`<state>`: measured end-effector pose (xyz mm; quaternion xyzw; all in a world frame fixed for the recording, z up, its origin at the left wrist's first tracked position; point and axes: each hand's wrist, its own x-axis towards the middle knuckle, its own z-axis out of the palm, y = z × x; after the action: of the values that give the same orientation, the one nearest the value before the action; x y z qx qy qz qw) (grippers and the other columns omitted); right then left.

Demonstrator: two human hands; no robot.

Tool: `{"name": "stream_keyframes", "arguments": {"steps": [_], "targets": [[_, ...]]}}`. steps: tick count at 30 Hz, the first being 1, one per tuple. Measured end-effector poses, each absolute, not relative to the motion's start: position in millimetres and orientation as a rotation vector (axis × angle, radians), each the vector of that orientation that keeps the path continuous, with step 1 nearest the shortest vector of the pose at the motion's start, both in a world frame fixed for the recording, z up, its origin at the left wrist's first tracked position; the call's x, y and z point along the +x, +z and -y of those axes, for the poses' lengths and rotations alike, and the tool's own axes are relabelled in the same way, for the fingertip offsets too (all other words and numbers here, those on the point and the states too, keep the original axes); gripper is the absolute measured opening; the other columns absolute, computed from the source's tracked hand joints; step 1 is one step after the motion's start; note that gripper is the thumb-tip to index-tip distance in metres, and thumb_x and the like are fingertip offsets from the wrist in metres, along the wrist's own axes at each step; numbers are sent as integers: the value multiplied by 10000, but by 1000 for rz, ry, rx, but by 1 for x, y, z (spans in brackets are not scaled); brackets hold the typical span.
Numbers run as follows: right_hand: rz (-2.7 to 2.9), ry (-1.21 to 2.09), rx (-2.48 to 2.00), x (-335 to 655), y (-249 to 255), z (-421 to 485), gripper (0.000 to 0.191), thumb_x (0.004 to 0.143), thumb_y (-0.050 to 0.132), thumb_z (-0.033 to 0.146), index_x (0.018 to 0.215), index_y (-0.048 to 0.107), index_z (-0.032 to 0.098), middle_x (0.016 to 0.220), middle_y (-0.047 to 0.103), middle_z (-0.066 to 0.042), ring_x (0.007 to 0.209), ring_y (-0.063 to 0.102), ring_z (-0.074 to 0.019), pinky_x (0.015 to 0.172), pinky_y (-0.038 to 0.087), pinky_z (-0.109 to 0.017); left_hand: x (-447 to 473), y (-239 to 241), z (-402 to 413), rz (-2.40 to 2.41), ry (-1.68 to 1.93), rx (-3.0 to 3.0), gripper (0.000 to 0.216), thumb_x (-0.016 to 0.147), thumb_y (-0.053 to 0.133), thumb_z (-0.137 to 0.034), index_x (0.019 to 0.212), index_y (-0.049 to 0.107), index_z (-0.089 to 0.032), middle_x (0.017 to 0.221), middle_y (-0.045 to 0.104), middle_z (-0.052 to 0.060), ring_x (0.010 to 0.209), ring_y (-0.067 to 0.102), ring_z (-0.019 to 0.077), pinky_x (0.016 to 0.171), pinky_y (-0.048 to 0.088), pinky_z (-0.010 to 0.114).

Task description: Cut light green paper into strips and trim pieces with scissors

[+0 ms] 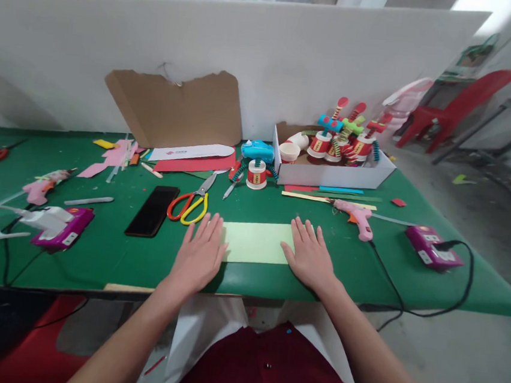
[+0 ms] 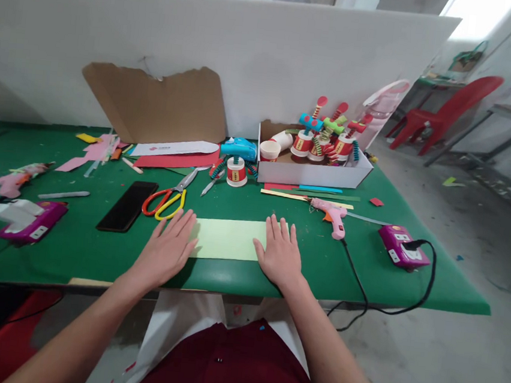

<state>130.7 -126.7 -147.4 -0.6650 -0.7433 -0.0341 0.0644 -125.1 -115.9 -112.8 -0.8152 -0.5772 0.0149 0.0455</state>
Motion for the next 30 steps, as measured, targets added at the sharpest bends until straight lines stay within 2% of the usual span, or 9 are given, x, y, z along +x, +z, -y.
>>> {"name": "stream_keyframes", "arguments": {"steps": [3, 8, 12, 14, 18, 21, 26, 30], "targets": [[2239, -115, -2009, 129, -148, 127, 621, 967, 266, 449, 1453, 363, 76, 1514, 357, -139, 1396, 323, -337, 1139, 228, -530, -109, -110, 108, 1673, -45, -2583, 553, 976, 218, -319, 1481, 296, -106, 1566, 243, 50, 1463, 170, 223, 1167, 234, 446], [2263, -67, -2028, 135, -144, 128, 632, 961, 282, 441, 1457, 347, 56, 1524, 336, -140, 1401, 307, -348, 1143, 227, -537, -118, -128, 99, 1713, 71, -2641, 597, 975, 231, -418, 1479, 301, -104, 1557, 261, 65, 1450, 214, 250, 1157, 248, 472], [2250, 62, -2046, 117, -127, 119, 597, 937, 351, 365, 1439, 379, 43, 1531, 314, -156, 1416, 262, -368, 1153, 186, -558, -127, -136, 100, 1692, 68, -2625, 594, 978, 207, -395, 1483, 282, -91, 1559, 246, 71, 1449, 220, 250, 1155, 246, 480], [2245, 140, -1954, 88, -117, 112, 592, 939, 354, 344, 1446, 362, 38, 1538, 290, -167, 1433, 225, -351, 1164, 168, -542, -128, -137, 100, 1669, 50, -2616, 584, 975, 213, -378, 1478, 297, -92, 1552, 265, 81, 1444, 235, 252, 1146, 257, 482], [2300, 279, -1554, 15, -114, 103, 645, 959, 324, 474, 1474, 310, 86, 1555, 271, -129, 1449, 203, -290, 1174, 178, -489, -132, -139, 100, 1575, 47, -2634, 547, 942, 304, -310, 1454, 369, -130, 1531, 322, 103, 1436, 256, 261, 1141, 251, 479], [2306, 361, -1521, -12, -127, 101, 648, 978, 277, 481, 1467, 307, 56, 1549, 285, -133, 1440, 231, -275, 1179, 177, -458, -135, -142, 99, 1528, 64, -2649, 533, 917, 344, -269, 1436, 412, -172, 1518, 357, 96, 1429, 276, 261, 1145, 237, 467], [2320, 294, -1637, 16, -138, 103, 663, 981, 285, 477, 1462, 299, 21, 1546, 270, -164, 1446, 203, -302, 1186, 132, -487, -131, -141, 101, 1607, 8, -2593, 556, 946, 233, -306, 1457, 365, -131, 1530, 332, 90, 1431, 270, 255, 1131, 265, 481], [2377, 259, -1695, 51, -135, 103, 654, 973, 323, 464, 1458, 314, 25, 1543, 270, -171, 1446, 204, -305, 1180, 162, -493, -128, -139, 101, 1641, -24, -2599, 579, 951, 206, -350, 1453, 366, -111, 1529, 331, 90, 1430, 272, 258, 1130, 270, 497]]}}
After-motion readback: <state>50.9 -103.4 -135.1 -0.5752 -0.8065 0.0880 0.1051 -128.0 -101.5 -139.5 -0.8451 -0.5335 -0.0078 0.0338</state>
